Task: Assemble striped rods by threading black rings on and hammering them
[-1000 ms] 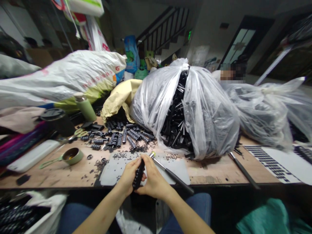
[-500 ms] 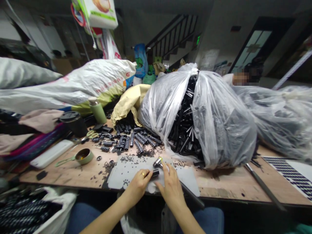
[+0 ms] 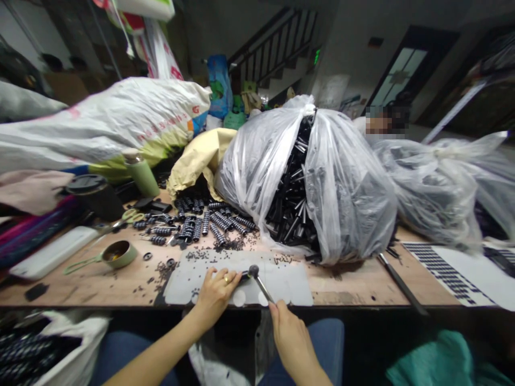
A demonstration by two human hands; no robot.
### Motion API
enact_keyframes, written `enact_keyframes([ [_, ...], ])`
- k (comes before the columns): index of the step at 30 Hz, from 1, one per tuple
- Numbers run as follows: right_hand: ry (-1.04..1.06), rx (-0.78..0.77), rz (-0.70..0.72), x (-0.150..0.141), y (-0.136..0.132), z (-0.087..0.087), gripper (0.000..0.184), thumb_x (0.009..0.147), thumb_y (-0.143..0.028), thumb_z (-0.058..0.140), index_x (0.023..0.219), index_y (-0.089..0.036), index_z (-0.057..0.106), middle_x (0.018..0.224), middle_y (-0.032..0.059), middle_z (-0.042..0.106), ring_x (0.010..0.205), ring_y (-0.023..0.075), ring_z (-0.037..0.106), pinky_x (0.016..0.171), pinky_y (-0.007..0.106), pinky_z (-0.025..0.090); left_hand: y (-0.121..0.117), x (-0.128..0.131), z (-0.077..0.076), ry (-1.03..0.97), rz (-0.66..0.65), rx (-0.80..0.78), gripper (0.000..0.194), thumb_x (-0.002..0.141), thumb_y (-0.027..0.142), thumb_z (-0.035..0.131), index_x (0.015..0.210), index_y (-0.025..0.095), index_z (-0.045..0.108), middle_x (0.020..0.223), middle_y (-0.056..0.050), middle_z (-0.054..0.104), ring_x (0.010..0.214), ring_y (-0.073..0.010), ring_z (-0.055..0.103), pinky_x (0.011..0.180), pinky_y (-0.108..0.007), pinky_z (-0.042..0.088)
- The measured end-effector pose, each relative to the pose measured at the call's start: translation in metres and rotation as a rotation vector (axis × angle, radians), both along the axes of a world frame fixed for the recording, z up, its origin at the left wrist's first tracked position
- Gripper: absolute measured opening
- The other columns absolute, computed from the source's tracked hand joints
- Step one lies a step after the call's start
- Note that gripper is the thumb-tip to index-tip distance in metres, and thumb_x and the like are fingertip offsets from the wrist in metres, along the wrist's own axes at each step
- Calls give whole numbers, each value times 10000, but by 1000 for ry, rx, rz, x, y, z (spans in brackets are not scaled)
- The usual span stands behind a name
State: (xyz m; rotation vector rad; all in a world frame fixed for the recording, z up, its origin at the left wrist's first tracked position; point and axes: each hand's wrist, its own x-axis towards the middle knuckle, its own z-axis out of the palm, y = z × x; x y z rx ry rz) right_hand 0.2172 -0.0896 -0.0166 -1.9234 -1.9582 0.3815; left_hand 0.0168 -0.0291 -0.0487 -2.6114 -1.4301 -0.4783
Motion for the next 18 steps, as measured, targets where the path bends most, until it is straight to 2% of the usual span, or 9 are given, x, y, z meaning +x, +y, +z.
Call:
enact_keyframes([
  [3, 64, 36, 30, -9, -1, 13, 422, 898, -462, 159, 676, -232, 435, 484, -5, 543, 435, 169, 545, 432, 237, 315, -9, 16, -5, 13, 51, 19, 404, 856, 259, 404, 1232, 114, 431, 1207, -121, 528, 1152, -232, 424, 961, -432, 284],
  [5, 162, 111, 59, -18, -3, 27, 388, 907, -431, 175, 697, -229, 431, 502, -18, 533, 437, 143, 530, 443, 218, 330, -16, 27, -8, 7, 76, -3, 591, 832, 441, 388, 1274, 49, 372, 1299, -171, 431, 1242, -271, 313, 1005, -432, 238],
  [7, 192, 153, 122, -31, -5, 34, 386, 913, -406, 161, 719, -222, 439, 534, -9, 549, 449, 133, 535, 448, 208, 336, -21, 34, -13, 14, 87, -33, 705, 806, 499, 369, 1305, 6, 305, 1328, -207, 377, 1265, -301, 264, 1017, -443, 217],
  [10, 5, 94, 230, -50, -7, 26, 444, 914, -401, 121, 706, -212, 465, 574, 31, 601, 473, 163, 575, 439, 229, 319, -21, 37, -19, 34, 84, -37, 632, 817, 355, 352, 1320, -17, 260, 1324, -226, 372, 1261, -304, 272, 1017, -452, 207],
  [13, -137, -45, 278, -56, -5, 14, 450, 919, -383, 117, 719, -217, 483, 592, 33, 632, 492, 186, 605, 440, 241, 302, -13, 34, -16, -3, 60, -64, 568, 810, 268, 366, 1286, -37, 317, 1293, -243, 401, 1230, -315, 318, 984, -446, 270],
  [15, -95, -77, 251, -49, -1, 13, 417, 923, -382, 127, 744, -228, 471, 589, 10, 628, 516, 177, 612, 457, 234, 315, -9, 32, -7, -68, 78, -154, 479, 819, 218, 363, 1243, -2, 397, 1204, -226, 490, 1142, -298, 424, 905, -421, 363],
  [18, -76, -16, 132, -25, 12, 12, 402, 916, -423, 139, 726, -237, 440, 553, -5, 601, 521, 177, 603, 470, 237, 326, -7, 28, 13, -141, 101, -345, 322, 824, 150, 368, 1085, 105, 552, 956, -142, 604, 922, -240, 542, 766, -361, 442],
])
